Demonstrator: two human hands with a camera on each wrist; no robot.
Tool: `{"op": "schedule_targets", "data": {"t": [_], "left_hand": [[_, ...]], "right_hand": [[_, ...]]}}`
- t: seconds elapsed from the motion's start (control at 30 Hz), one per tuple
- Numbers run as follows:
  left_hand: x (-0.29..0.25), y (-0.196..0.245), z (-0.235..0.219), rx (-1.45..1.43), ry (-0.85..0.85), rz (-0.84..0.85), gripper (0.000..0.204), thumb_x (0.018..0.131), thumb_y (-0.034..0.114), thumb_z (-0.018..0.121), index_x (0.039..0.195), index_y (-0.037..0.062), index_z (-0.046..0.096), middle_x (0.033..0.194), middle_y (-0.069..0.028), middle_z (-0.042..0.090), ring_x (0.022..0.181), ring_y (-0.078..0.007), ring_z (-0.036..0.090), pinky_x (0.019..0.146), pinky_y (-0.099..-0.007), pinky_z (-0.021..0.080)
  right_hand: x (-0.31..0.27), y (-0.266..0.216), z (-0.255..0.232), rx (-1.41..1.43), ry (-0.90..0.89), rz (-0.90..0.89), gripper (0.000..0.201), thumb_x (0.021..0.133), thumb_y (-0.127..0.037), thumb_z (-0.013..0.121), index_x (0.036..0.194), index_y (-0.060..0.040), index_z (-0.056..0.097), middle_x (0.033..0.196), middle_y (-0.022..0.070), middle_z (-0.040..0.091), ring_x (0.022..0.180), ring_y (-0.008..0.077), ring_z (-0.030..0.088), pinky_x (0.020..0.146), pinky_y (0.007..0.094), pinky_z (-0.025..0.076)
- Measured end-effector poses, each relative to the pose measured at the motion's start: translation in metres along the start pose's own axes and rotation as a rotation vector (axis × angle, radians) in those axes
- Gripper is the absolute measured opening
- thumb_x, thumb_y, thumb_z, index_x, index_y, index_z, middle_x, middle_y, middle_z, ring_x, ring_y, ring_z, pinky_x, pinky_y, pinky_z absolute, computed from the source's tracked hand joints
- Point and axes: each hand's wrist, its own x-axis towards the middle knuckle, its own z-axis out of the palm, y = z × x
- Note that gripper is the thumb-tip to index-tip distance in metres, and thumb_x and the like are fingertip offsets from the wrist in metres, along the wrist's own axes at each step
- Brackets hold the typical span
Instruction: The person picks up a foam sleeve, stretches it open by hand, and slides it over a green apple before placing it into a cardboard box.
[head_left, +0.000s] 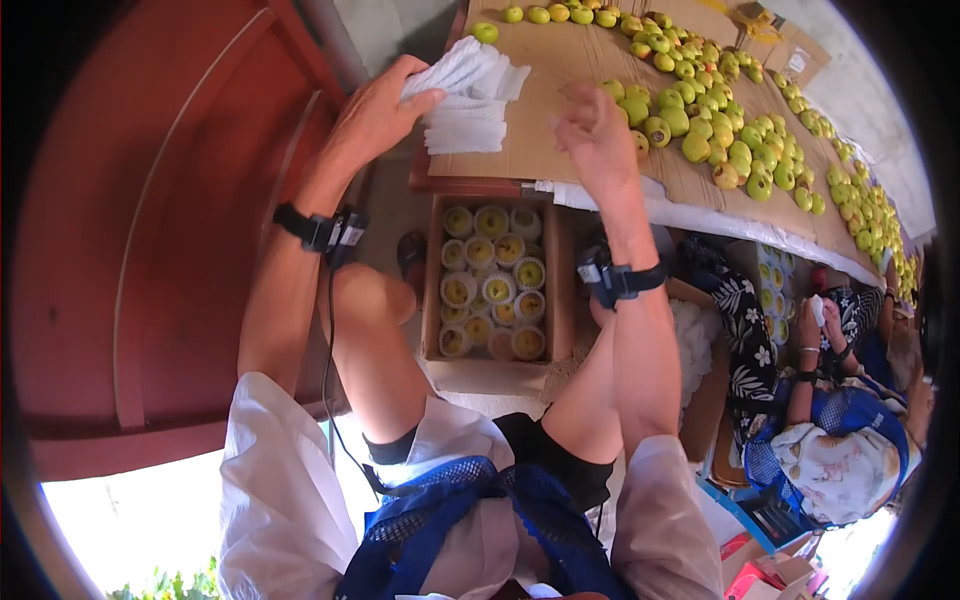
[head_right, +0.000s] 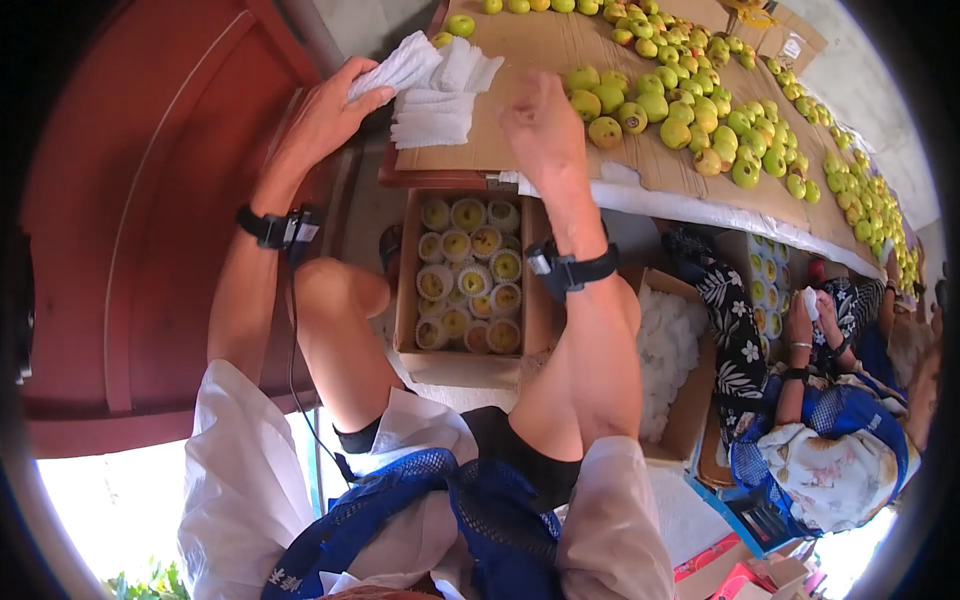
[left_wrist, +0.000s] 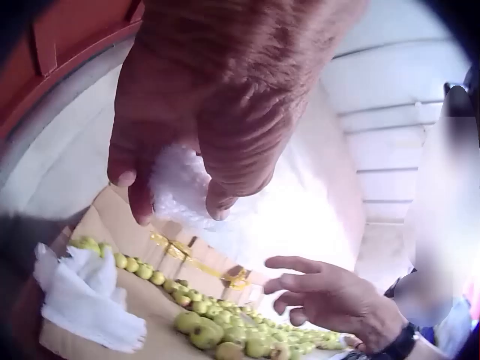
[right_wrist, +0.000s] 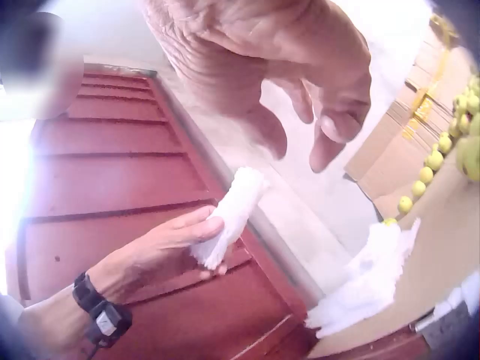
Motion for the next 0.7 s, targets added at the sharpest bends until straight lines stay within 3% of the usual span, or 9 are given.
{"op": "schedule_targets", "data": {"t": [0.07, 0.17, 0.27, 0.57, 0.63, 0.7], "left_hand": [[0.022, -0.036, 0.027, 0.028, 0.090, 0.047, 0.040, 0.095, 0.033, 0.068, 0.121, 0.0041, 0.059, 0.109, -0.0162, 0.068, 0.101, -0.0301, 0.066, 0.090, -0.0401, 0.050], [0.050, -0.072, 0.057, 0.060, 0.050, 0.025, 0.039, 0.090, 0.025, 0.073, 0.121, 0.0047, 0.060, 0.117, -0.0169, 0.066, 0.115, -0.0312, 0.062, 0.097, -0.0404, 0.048], [0.072, -0.098, 0.086, 0.024, 0.022, 0.004, 0.041, 0.087, 0.020, 0.075, 0.123, 0.0047, 0.060, 0.122, -0.0162, 0.064, 0.118, -0.0311, 0.060, 0.099, -0.0402, 0.047], [0.089, -0.128, 0.129, 0.036, -0.079, -0.080, 0.054, 0.083, 0.018, 0.079, 0.131, 0.0046, 0.057, 0.130, -0.0186, 0.061, 0.122, -0.0341, 0.059, 0.105, -0.0400, 0.046], [0.089, -0.138, 0.124, 0.093, -0.080, 0.012, 0.060, 0.083, 0.017, 0.079, 0.136, 0.0046, 0.055, 0.131, -0.0178, 0.061, 0.122, -0.0310, 0.059, 0.107, -0.0390, 0.045], [0.101, -0.165, 0.129, -0.159, -0.177, 0.025, 0.063, 0.083, 0.014, 0.077, 0.141, 0.0034, 0.054, 0.133, -0.0134, 0.061, 0.126, -0.0244, 0.055, 0.108, -0.0380, 0.044]], "right_hand": [[-0.008, 0.041, 0.015, 0.111, -0.015, 0.102, 0.049, 0.090, -0.009, 0.068, 0.135, 0.0017, 0.052, 0.097, 0.0113, 0.068, 0.073, 0.0149, 0.064, 0.068, 0.0288, 0.053], [-0.037, 0.054, 0.021, 0.102, -0.128, 0.359, 0.037, 0.091, -0.010, 0.068, 0.125, 0.0004, 0.059, 0.092, 0.0176, 0.071, 0.081, 0.0275, 0.071, 0.074, 0.0363, 0.056], [-0.046, 0.042, 0.020, 0.070, -0.199, 0.230, 0.029, 0.092, -0.009, 0.067, 0.119, 0.0001, 0.063, 0.090, 0.0175, 0.072, 0.081, 0.0281, 0.071, 0.075, 0.0370, 0.056], [-0.052, 0.031, 0.012, -0.009, -0.262, 0.254, 0.021, 0.092, -0.013, 0.069, 0.111, -0.0032, 0.067, 0.094, 0.0200, 0.071, 0.089, 0.0363, 0.070, 0.079, 0.0421, 0.055], [-0.043, 0.021, 0.024, 0.006, -0.280, 0.131, 0.020, 0.092, -0.014, 0.068, 0.108, -0.0041, 0.067, 0.096, 0.0205, 0.071, 0.092, 0.0387, 0.069, 0.080, 0.0443, 0.055], [-0.050, 0.025, 0.012, -0.035, -0.211, 0.083, 0.016, 0.091, -0.018, 0.066, 0.102, -0.0056, 0.067, 0.098, 0.0213, 0.070, 0.096, 0.0421, 0.067, 0.079, 0.0484, 0.054]]}}
